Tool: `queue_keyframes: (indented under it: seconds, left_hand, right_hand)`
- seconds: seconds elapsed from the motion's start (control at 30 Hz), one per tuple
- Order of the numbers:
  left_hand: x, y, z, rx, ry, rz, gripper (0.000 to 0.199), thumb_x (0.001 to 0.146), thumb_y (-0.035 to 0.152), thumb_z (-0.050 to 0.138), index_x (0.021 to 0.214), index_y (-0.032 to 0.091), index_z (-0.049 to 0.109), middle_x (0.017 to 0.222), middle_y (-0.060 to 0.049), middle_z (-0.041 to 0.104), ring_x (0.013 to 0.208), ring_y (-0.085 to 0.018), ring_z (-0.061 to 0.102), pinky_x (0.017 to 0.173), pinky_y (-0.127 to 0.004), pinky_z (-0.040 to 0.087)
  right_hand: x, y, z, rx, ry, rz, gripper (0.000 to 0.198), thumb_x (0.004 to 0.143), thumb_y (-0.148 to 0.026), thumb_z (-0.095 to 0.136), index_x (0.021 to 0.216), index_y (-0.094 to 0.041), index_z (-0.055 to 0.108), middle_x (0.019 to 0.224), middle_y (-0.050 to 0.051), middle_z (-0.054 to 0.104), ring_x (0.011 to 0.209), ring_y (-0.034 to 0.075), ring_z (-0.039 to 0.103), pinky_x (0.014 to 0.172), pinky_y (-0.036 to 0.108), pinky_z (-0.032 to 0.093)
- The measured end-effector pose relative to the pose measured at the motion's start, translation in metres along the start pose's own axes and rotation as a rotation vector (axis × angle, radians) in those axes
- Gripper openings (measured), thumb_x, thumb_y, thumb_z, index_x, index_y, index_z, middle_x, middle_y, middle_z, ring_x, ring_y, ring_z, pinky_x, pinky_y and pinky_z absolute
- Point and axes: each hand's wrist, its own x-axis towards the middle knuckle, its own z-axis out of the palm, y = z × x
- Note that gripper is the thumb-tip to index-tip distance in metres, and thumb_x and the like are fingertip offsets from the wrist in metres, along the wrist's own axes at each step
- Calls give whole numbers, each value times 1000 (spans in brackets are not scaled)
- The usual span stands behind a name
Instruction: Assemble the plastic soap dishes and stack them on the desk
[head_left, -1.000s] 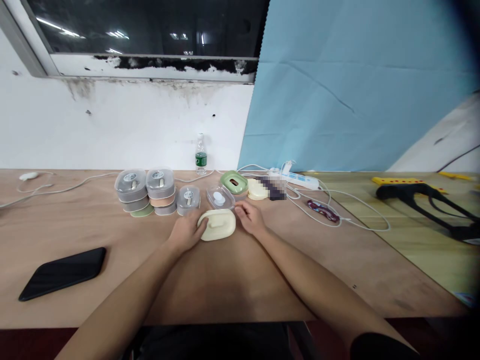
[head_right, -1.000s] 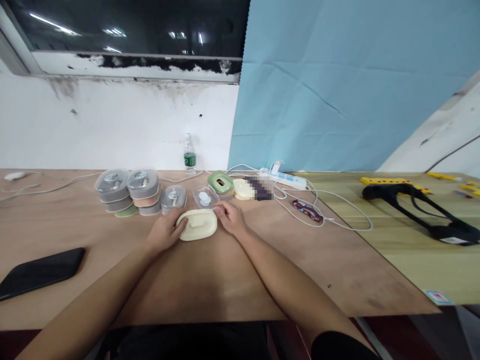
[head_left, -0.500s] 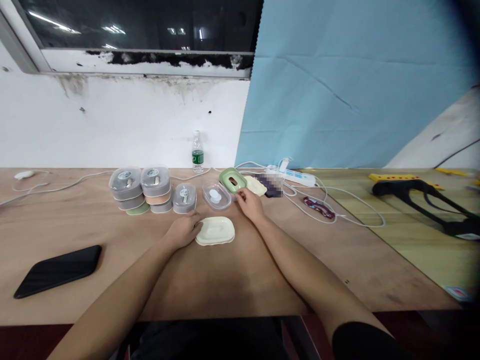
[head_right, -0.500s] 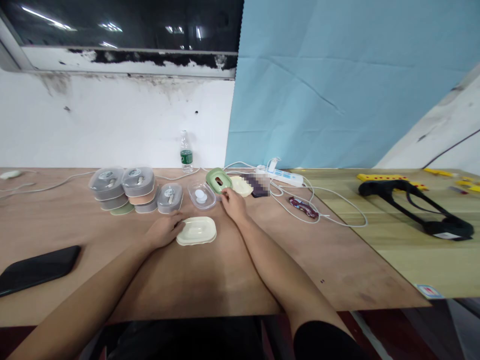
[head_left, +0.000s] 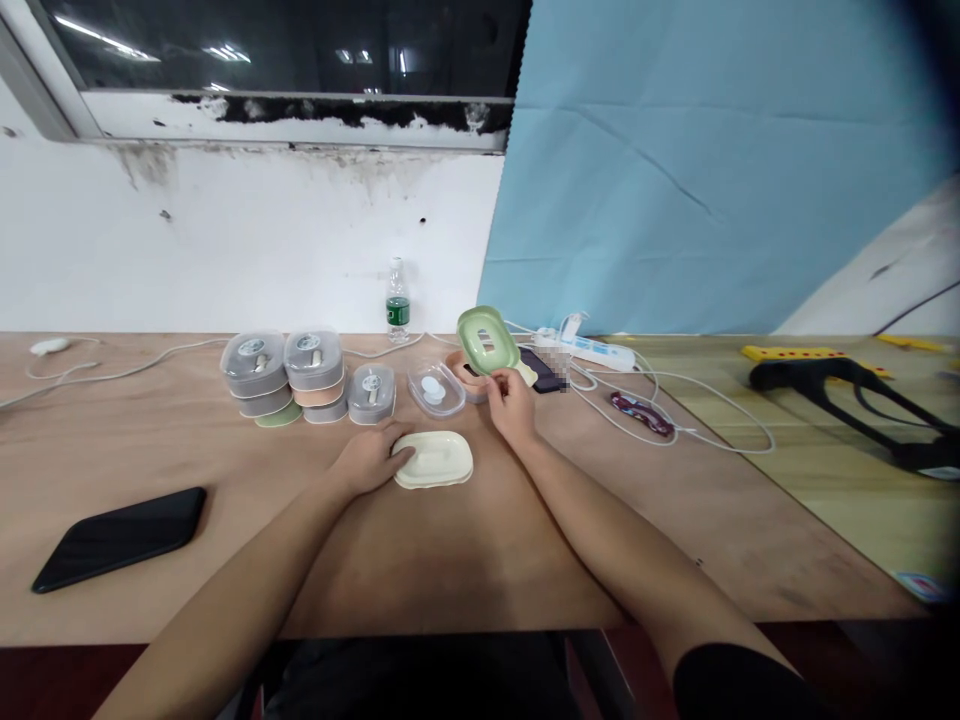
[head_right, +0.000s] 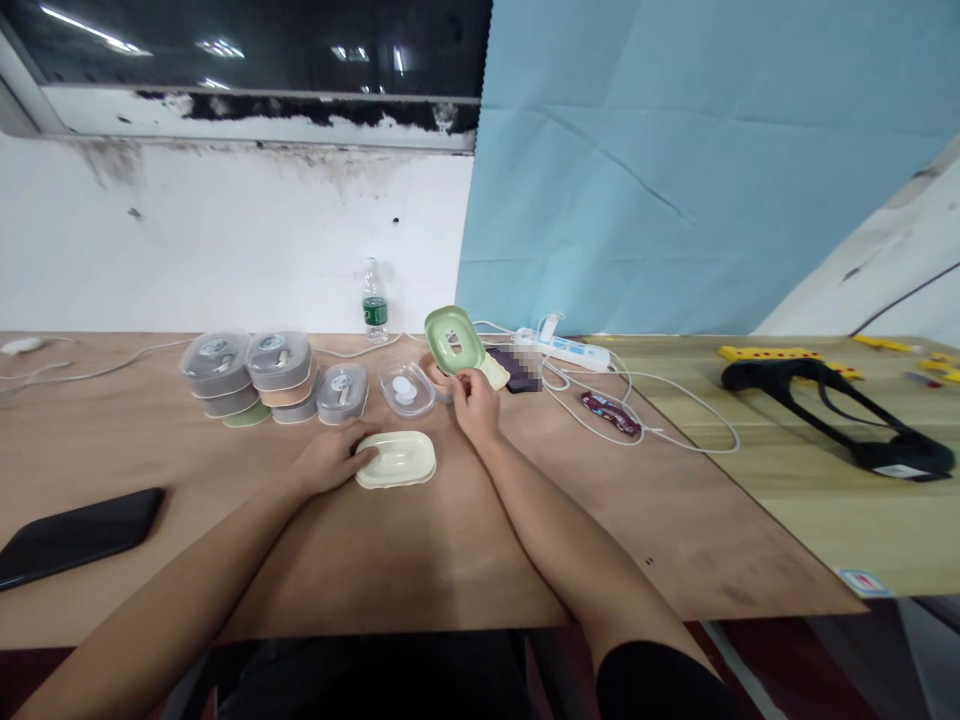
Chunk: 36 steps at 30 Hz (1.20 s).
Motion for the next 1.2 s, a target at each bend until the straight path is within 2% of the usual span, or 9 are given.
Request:
queue_keyframes:
  seconds: [0.1, 0.23, 0.37, 0.47, 0.6, 0.73, 0.87, 1.03, 1.2]
  left_hand:
    - [0, 0, 1, -10, 75, -39, 49, 89, 39, 47, 135, 23, 42, 115, -7, 60, 86, -19, 62, 76, -32, 50]
    - [0, 0, 1, -106, 284, -87, 74, 87, 42, 51, 147, 21, 12, 125, -11, 55, 67, -13, 59, 69, -31, 51]
    - [-2, -1, -4, -128, 486, -81, 97, 83, 44, 59, 148, 14, -6, 134, -19, 47, 84, -19, 61, 73, -32, 52]
    - [-4, -3, -10, -68, 583, 8, 92, 82, 43, 60, 148, 16, 3, 142, -19, 37, 114, -27, 52, 84, -33, 50]
    - [-5, -4, -18, -61, 612, -11, 58, 87, 36, 53, 139, 20, 34, 139, -14, 41, 104, -19, 56, 79, -29, 51]
    - [-7, -1, -22, -15, 519, -85, 36, 85, 38, 53, 115, 18, 57, 106, -9, 63, 77, -15, 59, 68, -27, 47]
    - [-9, 8, -24, 91, 374, -123, 40, 87, 51, 47, 74, 18, 63, 63, -3, 61, 62, -15, 55, 56, -25, 35]
    - [-6, 11, -20, 193, 150, -192, 57, 92, 56, 28, 62, 19, 60, 62, -5, 62, 60, -17, 56, 53, -26, 29]
    - [-3, 4, -13, 145, -94, -190, 56, 94, 53, 22, 76, 21, 64, 79, -6, 69, 73, -20, 62, 57, -28, 34]
  right_hand:
    - [-5, -5, -4, -2, 2, -78, 23, 90, -39, 44, 96, -20, 56, 85, 6, 62, 76, 18, 58, 73, 31, 47]
    - [-19, -18, -4, 70, -117, -297, 20, 86, -40, 51, 91, -21, 56, 74, 4, 60, 67, 17, 57, 67, 31, 47]
    - [-30, -31, 1, 168, -267, -522, 24, 81, -45, 55, 88, -23, 58, 71, 4, 61, 65, 17, 58, 64, 31, 47]
    - [-32, -34, 3, 173, -302, -553, 28, 81, -49, 52, 88, -23, 59, 69, 4, 61, 65, 17, 59, 64, 32, 48]
    - [-31, -30, 0, 178, -238, -494, 42, 77, -55, 57, 101, -20, 59, 80, 8, 65, 65, 19, 60, 63, 32, 49]
    - [-32, -29, -4, 139, -147, -322, 51, 80, -59, 49, 110, -19, 57, 84, 9, 65, 65, 19, 58, 63, 33, 49]
    - [-31, -33, -8, 187, -142, -222, 42, 84, -55, 45, 99, -18, 59, 65, 1, 56, 56, 15, 50, 56, 27, 43]
    - [-19, -26, -9, 114, -448, -279, 37, 87, -44, 46, 60, -19, 47, 53, -4, 41, 50, 10, 39, 52, 23, 29]
    - [-13, -18, -4, -5, -743, -311, 41, 81, -39, 53, 51, -18, 35, 48, -6, 34, 48, 7, 33, 50, 23, 21]
